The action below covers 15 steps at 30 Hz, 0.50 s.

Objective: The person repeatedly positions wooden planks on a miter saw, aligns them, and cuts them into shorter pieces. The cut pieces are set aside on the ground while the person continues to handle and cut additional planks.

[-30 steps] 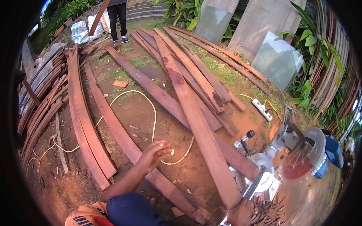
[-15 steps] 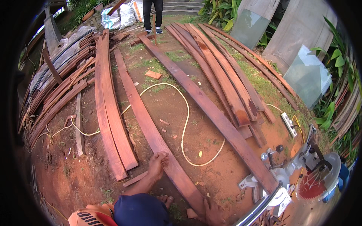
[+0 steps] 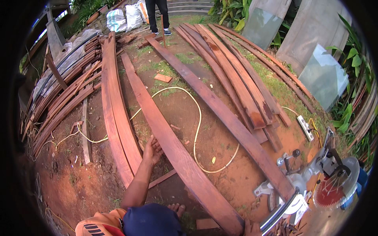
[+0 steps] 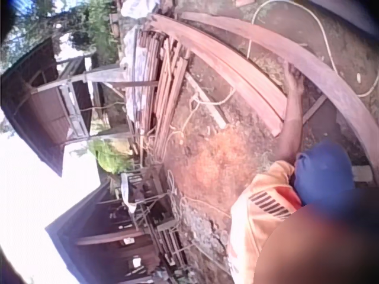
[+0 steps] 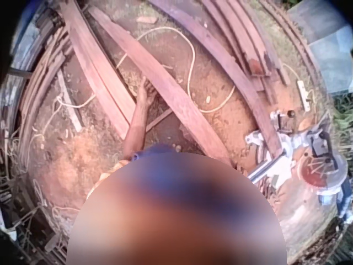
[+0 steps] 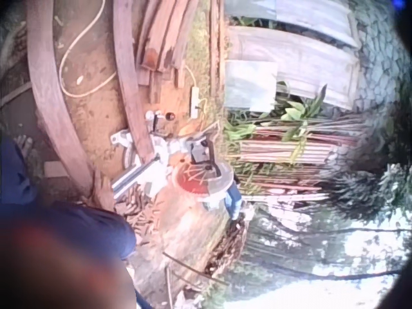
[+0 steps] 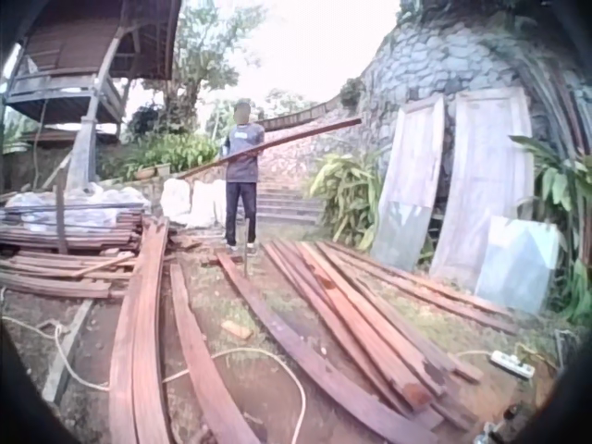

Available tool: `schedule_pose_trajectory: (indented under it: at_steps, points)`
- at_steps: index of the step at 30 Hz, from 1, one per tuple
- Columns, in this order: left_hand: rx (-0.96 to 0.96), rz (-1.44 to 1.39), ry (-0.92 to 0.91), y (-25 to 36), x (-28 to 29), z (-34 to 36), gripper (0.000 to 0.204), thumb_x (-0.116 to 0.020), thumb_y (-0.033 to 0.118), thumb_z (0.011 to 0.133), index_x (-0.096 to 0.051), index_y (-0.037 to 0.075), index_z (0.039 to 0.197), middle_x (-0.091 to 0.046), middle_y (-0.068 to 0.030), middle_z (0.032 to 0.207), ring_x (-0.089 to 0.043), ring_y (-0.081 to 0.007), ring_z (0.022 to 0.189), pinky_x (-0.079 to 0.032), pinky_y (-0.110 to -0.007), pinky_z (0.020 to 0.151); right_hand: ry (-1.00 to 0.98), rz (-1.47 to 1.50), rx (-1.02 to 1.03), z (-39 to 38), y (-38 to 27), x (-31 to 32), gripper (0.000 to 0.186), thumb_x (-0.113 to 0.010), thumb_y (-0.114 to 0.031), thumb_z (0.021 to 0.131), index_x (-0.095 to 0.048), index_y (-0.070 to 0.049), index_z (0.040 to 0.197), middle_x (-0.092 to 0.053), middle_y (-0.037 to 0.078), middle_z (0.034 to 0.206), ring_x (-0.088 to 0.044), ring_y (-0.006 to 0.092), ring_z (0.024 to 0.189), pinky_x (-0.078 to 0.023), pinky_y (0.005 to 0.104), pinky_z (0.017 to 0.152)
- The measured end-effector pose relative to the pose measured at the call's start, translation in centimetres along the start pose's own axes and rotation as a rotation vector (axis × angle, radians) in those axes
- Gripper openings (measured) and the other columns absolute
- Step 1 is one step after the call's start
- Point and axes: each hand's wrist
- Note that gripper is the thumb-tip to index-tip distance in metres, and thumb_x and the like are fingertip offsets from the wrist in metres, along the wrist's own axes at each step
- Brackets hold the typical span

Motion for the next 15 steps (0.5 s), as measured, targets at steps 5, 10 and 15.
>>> schedule_pose_trajectory:
  at_steps: [5,10,15]
  points:
    - [0.260,-0.203,-0.172,1.2,-3.0,2.2,0.073,-0.072,0.059,0.096,-0.059,0.007,0.145,-0.067,-0.0153,0.137,-0.062,-0.0325,0.129,-0.043,-0.063,0.115,0.061,-0.036,-0.205,-7.4,5.8,0.5,0.117,-0.090,-0.039,0.070,-0.031,-0.013,0.167,-0.047,0.032,0.150,-0.055,0.0536,0.129,-0.053,0.0567,0.104]
    - [0.231,-0.071,-0.072,-3.7,-2.6,-6.2,0.055,-0.072,0.037,0.103,-0.057,0.006,0.145,-0.068,-0.0148,0.136,-0.065,-0.0332,0.126,-0.050,-0.061,0.112,0.082,-0.065,-0.429,-16.2,9.1,-1.3,0.116,-0.090,-0.038,0.070,-0.031,-0.014,0.167,-0.047,0.031,0.150,-0.055,0.0533,0.130,-0.053,0.0566,0.105]
    - [0.261,-0.054,-0.180,-6.6,-2.7,-12.2,0.037,-0.068,0.020,0.105,-0.060,0.001,0.136,-0.072,-0.0156,0.126,-0.071,-0.0316,0.117,-0.056,-0.054,0.107,0.041,-0.102,-0.560,-20.8,10.5,-2.4,0.116,-0.090,-0.038,0.071,-0.030,-0.015,0.168,-0.048,0.031,0.151,-0.054,0.0530,0.131,-0.052,0.0565,0.105]
Point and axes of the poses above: each hand's wrist, its own z-axis towards the middle knuckle, its own x-axis out of the back of the hand, y = z × x
